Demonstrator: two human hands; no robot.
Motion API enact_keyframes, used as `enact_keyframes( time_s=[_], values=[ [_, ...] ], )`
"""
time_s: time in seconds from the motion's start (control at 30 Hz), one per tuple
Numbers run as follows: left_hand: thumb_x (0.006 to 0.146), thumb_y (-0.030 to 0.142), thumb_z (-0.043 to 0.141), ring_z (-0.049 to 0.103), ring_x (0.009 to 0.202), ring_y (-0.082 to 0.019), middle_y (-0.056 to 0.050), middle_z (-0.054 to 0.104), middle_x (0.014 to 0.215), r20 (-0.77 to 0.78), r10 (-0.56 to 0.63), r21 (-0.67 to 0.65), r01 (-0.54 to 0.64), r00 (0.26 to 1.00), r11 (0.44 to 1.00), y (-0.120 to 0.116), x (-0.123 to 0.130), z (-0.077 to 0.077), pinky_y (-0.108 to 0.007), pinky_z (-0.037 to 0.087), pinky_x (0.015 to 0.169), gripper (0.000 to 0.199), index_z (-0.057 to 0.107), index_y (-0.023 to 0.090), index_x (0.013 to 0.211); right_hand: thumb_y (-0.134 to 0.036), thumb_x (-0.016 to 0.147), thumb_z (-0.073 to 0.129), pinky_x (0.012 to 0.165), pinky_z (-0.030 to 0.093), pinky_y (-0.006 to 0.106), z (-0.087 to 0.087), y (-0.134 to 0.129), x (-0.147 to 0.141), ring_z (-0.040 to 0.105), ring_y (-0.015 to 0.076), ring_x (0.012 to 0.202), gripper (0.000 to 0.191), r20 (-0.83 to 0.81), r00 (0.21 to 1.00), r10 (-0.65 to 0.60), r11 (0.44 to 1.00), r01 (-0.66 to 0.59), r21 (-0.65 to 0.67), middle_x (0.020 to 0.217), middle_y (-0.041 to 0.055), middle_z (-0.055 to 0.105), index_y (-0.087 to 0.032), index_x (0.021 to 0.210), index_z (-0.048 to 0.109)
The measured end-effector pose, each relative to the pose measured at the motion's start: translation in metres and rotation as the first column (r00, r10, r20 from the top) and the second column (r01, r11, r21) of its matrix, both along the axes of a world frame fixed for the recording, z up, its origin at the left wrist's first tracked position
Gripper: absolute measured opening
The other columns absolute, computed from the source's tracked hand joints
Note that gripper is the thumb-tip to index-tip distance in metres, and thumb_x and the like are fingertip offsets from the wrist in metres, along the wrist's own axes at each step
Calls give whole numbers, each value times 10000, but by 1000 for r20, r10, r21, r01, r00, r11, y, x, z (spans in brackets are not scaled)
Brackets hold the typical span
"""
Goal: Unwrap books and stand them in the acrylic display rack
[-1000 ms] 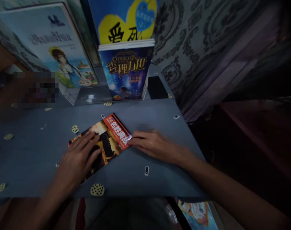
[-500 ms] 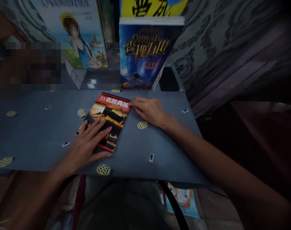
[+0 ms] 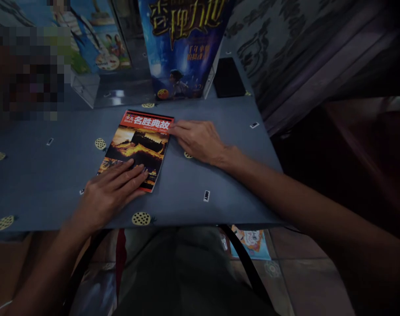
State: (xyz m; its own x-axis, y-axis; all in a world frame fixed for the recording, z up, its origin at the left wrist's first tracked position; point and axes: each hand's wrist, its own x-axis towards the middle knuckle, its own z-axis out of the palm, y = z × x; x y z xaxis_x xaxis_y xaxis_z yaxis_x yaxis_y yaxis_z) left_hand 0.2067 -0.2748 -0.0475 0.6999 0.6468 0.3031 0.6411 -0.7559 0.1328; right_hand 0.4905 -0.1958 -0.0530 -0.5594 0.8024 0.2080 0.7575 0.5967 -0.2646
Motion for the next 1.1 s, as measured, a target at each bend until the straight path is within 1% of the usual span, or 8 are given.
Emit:
enact_keyframes(
  time_s=[0.1,0.23,0.43,0.63,0.73,0.83,0.97,1.1],
  values=[
    [991,368,572,633,1273,-245,-7,726,1275,19,24,-40,-23,1000,999,1,-1,1,-482,558,1064,301,684,312,1265,-133,1013,406,861,520,367,1,-17,-10,685,268,1082,350,-14,996,89,996,-90,-27,1274,146,700,-134,1234,678],
    [991,381,567,653,1243,-251,-10,746,1233,37,25,-60,-23,999,998,3,0,4,-483,576,1035,287,707,305,1230,-111,985,441,866,539,327,-8,-35,-20,701,213,1037,342,-221,947,233,970,-243,-17,1195,103,730,-161,1221,684],
    [990,369,565,660,1229,-255,-12,762,1194,71,12,-45,-9,997,999,3,2,6,-479,586,1009,281,713,303,1219,-102,972,447,865,562,333,-15,-51,-26,696,196,1042,364,-454,851,263,955,-297,-2,1158,101,737,-174,1243,678],
    [986,318,582,643,1255,-245,-27,734,1262,59,-14,-3,14,998,1000,0,2,4,-437,582,1014,270,706,274,1221,-124,995,433,747,544,264,-8,-70,-30,705,157,944,352,-338,841,421,906,-404,123,1136,90,731,-173,1274,642],
    [971,339,611,626,1278,-244,-31,718,1294,54,-18,23,17,998,1000,-1,0,1,-425,579,1015,323,669,282,1283,-157,997,447,679,533,258,-7,-76,-32,701,144,827,288,-214,822,527,849,-501,167,1026,68,746,-163,1180,670],
    [957,356,629,628,1274,-240,-26,721,1287,29,-18,39,17,999,999,-1,-2,-1,-407,578,1008,342,665,287,1290,-175,975,476,619,529,266,-5,-76,-34,684,146,736,233,-125,810,573,819,-557,137,936,56,740,-149,1073,686],
    [968,391,601,636,1258,-243,-41,726,1275,-9,-35,11,35,999,999,3,-5,4,-420,584,980,341,670,271,1281,-193,968,494,622,554,276,-1,-76,-35,697,153,740,228,-163,813,559,829,-544,131,924,65,744,-141,1093,678],
    [994,379,552,654,1213,-241,-61,726,1268,0,-66,-47,66,998,997,13,-8,13,-453,572,973,313,677,257,1253,-207,981,518,682,579,279,0,-76,-36,736,164,820,245,-222,856,467,884,-450,125,940,67,771,-154,1168,666]
  ],
)
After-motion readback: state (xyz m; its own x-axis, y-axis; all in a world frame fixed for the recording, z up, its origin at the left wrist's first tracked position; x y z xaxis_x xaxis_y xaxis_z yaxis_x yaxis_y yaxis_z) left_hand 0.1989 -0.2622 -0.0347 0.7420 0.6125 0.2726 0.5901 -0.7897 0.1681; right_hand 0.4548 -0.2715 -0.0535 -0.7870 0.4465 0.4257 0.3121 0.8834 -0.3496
